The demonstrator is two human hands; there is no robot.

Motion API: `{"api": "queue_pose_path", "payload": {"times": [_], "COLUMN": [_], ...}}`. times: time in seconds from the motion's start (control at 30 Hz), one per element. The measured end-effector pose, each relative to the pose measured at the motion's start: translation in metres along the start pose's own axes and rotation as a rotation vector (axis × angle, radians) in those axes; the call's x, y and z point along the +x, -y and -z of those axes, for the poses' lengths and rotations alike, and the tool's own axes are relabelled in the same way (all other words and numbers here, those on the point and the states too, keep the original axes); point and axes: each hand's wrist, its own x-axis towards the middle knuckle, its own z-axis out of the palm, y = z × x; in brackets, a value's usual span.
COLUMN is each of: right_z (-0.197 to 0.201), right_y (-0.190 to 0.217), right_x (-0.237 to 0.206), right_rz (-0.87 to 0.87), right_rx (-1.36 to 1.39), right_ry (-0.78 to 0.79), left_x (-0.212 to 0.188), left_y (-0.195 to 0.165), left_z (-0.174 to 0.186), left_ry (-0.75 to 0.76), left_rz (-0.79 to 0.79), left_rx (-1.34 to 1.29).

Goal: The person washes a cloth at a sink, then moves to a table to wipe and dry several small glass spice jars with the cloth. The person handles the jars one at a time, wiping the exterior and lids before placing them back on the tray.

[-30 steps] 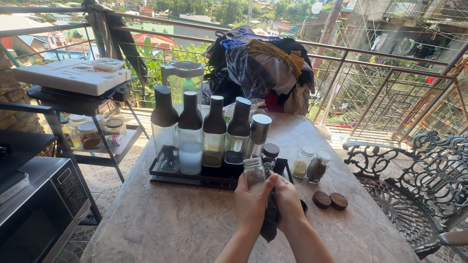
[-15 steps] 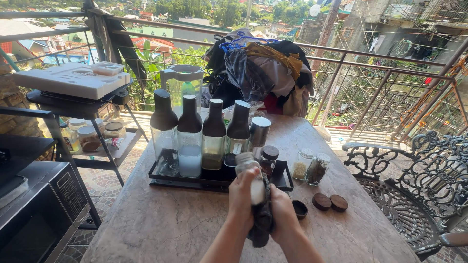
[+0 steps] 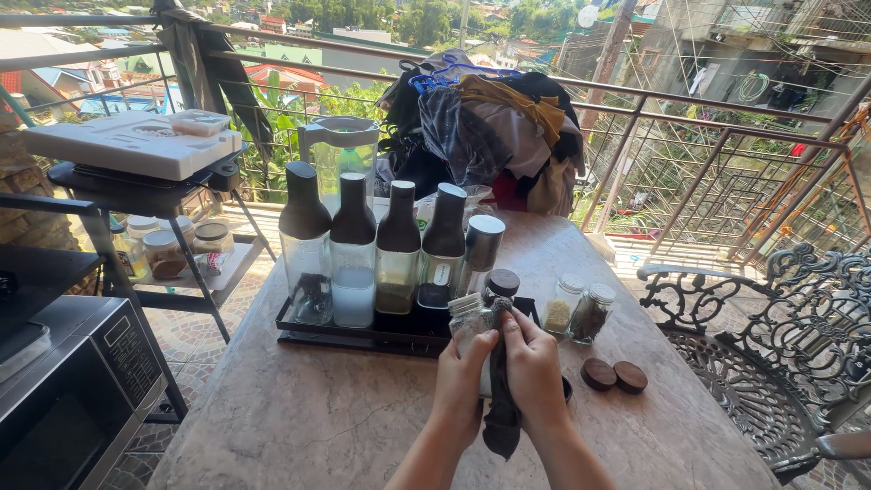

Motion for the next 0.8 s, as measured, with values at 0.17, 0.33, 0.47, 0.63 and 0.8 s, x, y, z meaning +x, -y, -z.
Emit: {"api": "queue_pose_path", "payload": {"times": [0.17, 0.33, 0.47, 0.63, 0.8], "right_z": [0.011, 0.015, 0.008, -0.009, -0.021], "right_y": [0.002, -0.001, -0.014, -0.025, -0.016], "right_x": [0.018, 0.022, 0.011, -0.017, -0.032], "right_rz": [-0.216, -0.359, -0.314, -0.097, 0.511], "right_rx": [0.371, 0.498, 0.554, 0.26, -0.379], "right_ry": [0.2, 0.282, 0.195, -0.168, -0.281], "left_x": [0.002, 0.007, 0.01, 0.015, 0.012], "left_y": [-0.001, -0.002, -0.004, 0.002, 0.009], "left_z": [0.006, 0.008, 0.01, 0.012, 0.007], "left_ry": [0.083, 0.141, 0.103, -0.143, -0.075], "left_rz": [-0.026, -0.025, -0.025, -0.228, -0.196], "left_rx": [0.122, 0.172, 0.129, 0.495, 0.36]}}
